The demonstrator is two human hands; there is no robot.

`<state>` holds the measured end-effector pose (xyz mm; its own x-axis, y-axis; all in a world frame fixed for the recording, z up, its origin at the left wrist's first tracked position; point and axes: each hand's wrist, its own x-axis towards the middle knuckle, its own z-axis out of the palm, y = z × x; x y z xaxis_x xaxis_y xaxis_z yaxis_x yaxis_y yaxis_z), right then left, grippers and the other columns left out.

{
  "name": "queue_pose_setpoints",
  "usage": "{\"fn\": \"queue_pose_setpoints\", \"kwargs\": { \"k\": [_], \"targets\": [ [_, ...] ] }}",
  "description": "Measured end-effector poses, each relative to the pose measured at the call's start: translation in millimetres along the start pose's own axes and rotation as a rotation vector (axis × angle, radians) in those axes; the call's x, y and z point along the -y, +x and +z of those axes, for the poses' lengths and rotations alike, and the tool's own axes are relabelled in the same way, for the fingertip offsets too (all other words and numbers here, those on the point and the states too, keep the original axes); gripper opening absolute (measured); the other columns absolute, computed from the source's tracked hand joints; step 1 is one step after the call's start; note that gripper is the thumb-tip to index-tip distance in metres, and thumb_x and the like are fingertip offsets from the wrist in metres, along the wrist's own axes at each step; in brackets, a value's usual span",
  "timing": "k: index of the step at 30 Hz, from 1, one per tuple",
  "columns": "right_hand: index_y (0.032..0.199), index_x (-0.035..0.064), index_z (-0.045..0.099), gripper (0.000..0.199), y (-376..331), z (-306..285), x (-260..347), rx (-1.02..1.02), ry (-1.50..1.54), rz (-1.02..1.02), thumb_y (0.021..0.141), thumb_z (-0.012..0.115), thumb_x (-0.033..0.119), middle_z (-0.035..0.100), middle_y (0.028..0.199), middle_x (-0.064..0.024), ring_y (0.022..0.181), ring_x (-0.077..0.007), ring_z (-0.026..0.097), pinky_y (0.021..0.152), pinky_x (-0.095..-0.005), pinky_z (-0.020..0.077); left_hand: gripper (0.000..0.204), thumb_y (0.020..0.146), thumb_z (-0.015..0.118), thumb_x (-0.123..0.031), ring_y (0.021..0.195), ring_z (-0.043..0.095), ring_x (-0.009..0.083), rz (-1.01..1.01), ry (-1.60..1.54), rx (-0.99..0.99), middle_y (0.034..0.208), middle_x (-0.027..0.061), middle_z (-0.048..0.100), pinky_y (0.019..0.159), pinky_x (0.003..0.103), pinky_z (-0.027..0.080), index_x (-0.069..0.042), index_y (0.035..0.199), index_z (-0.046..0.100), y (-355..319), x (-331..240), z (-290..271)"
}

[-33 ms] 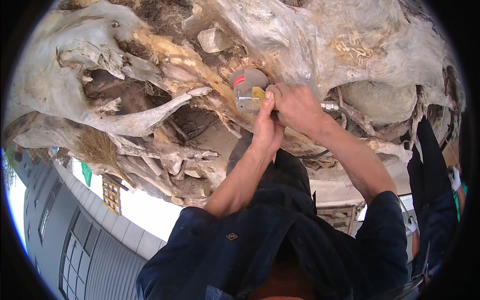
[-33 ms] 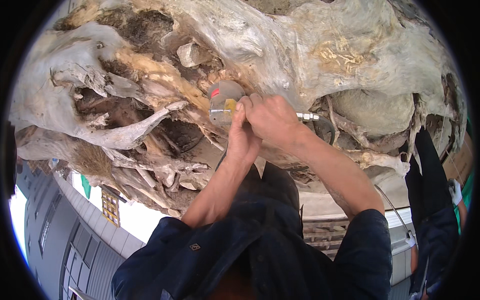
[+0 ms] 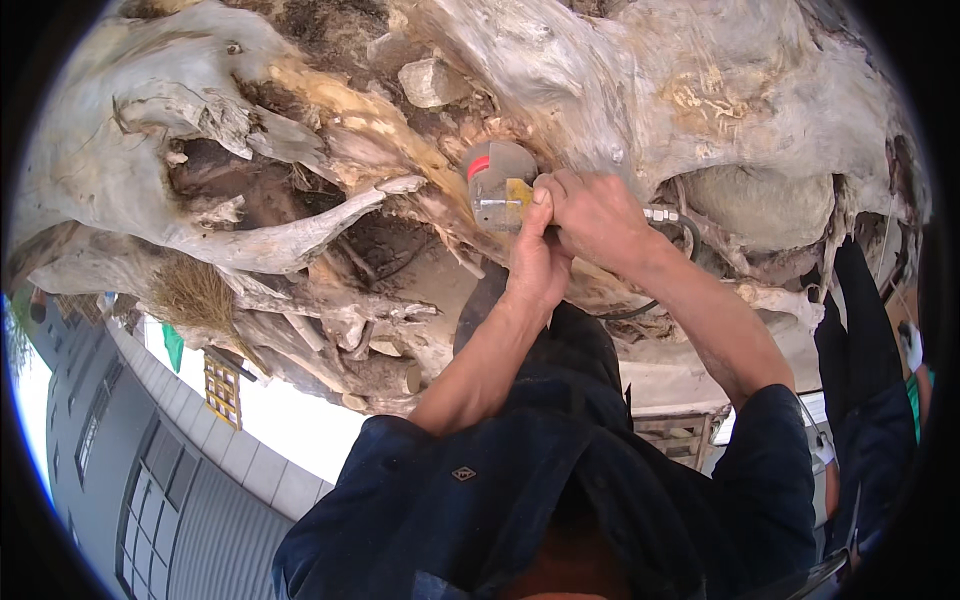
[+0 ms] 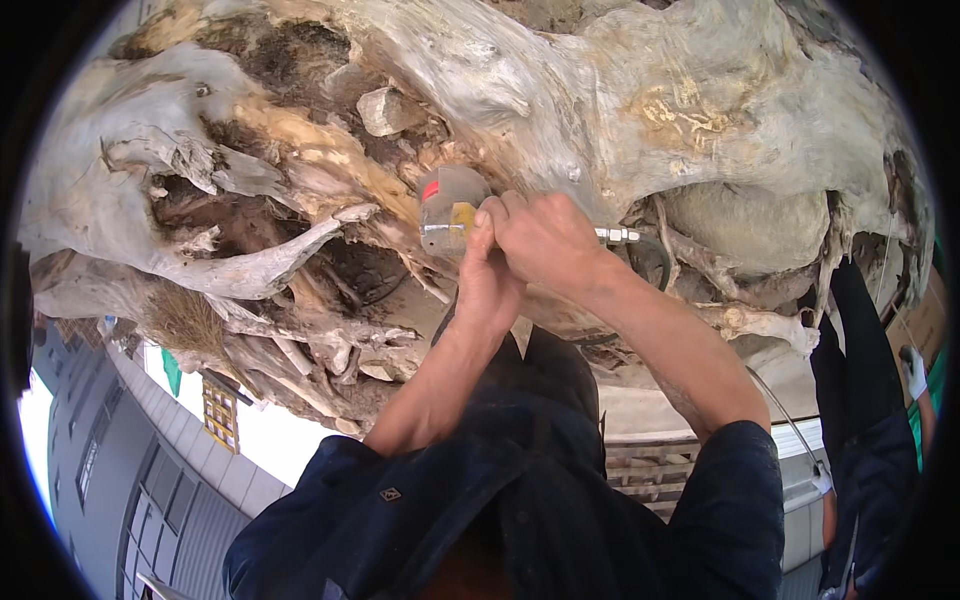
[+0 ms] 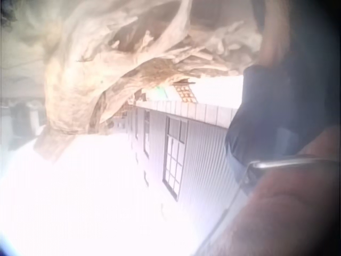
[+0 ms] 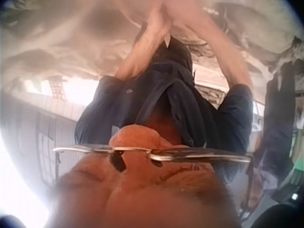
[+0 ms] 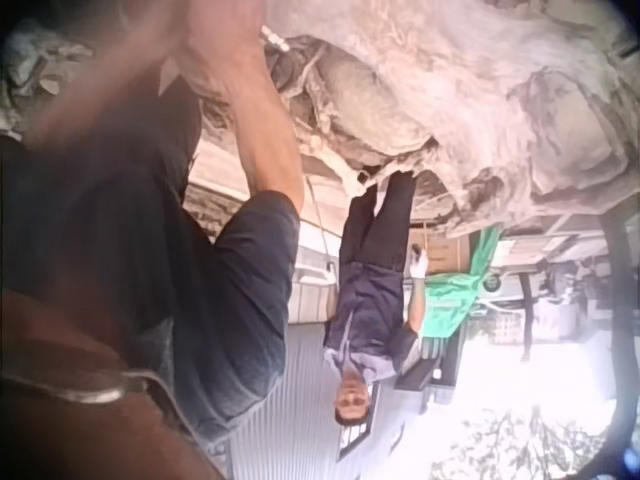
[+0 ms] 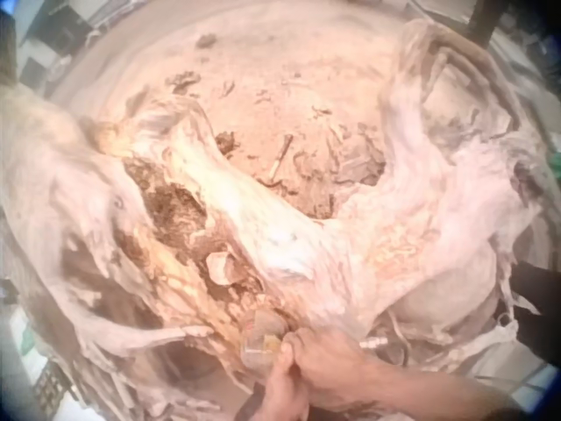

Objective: The person uses a pneumatic carving tool to shape a large piece of driftwood, removing bark and smoothing the surface. A second person assists by brushing away debris and using a metal rod to clear crevices.

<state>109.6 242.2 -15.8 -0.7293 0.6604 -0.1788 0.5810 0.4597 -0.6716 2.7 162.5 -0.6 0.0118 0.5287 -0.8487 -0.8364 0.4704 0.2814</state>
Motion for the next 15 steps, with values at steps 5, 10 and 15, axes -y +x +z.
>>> {"fn": "queue_pose_setpoints", "kwargs": {
  "k": [5, 10, 15],
  "targets": [
    [0.103, 0.0069, 0.066, 0.028, -1, 2, 0, 0.014, -0.008, -0.043, 0.077, 0.073, 0.014, 0.071, 0.091, -0.0102, 0.083, -0.0306, 0.073, 0.068, -0.0431, 0.0574, 0.062, 0.101, 0.060, -0.058, 0.141, 0.046, 0.0212, 0.020, -0.016, -0.031, 0.147, 0.0043, 0.052, 0.120, 0.042, 0.035, -0.013, 0.143, 0.052, -6, 5, -3],
    [0.103, 0.0066, 0.065, 0.029, -8, 6, -2, 0.028, 0.029, -0.064, 0.077, 0.073, 0.013, 0.070, 0.090, -0.0098, 0.081, -0.0312, 0.072, 0.068, -0.0433, 0.0572, 0.061, 0.102, 0.060, -0.055, 0.140, 0.046, 0.0221, 0.039, -0.048, -0.071, 0.145, 0.0052, 0.053, 0.119, 0.043, 0.036, -0.011, 0.144, 0.052, -6, 18, -12],
    [0.106, 0.0066, 0.063, 0.033, -9, 2, -1, 0.019, 0.041, -0.054, 0.076, 0.074, 0.013, 0.069, 0.092, -0.0101, 0.081, -0.0321, 0.071, 0.068, -0.0434, 0.0569, 0.052, 0.097, 0.075, -0.040, 0.120, 0.061, 0.0157, 0.042, -0.137, -0.114, 0.129, 0.0024, 0.062, 0.101, 0.037, 0.053, -0.012, 0.137, 0.057, -9, 13, -6]
  ]
}}
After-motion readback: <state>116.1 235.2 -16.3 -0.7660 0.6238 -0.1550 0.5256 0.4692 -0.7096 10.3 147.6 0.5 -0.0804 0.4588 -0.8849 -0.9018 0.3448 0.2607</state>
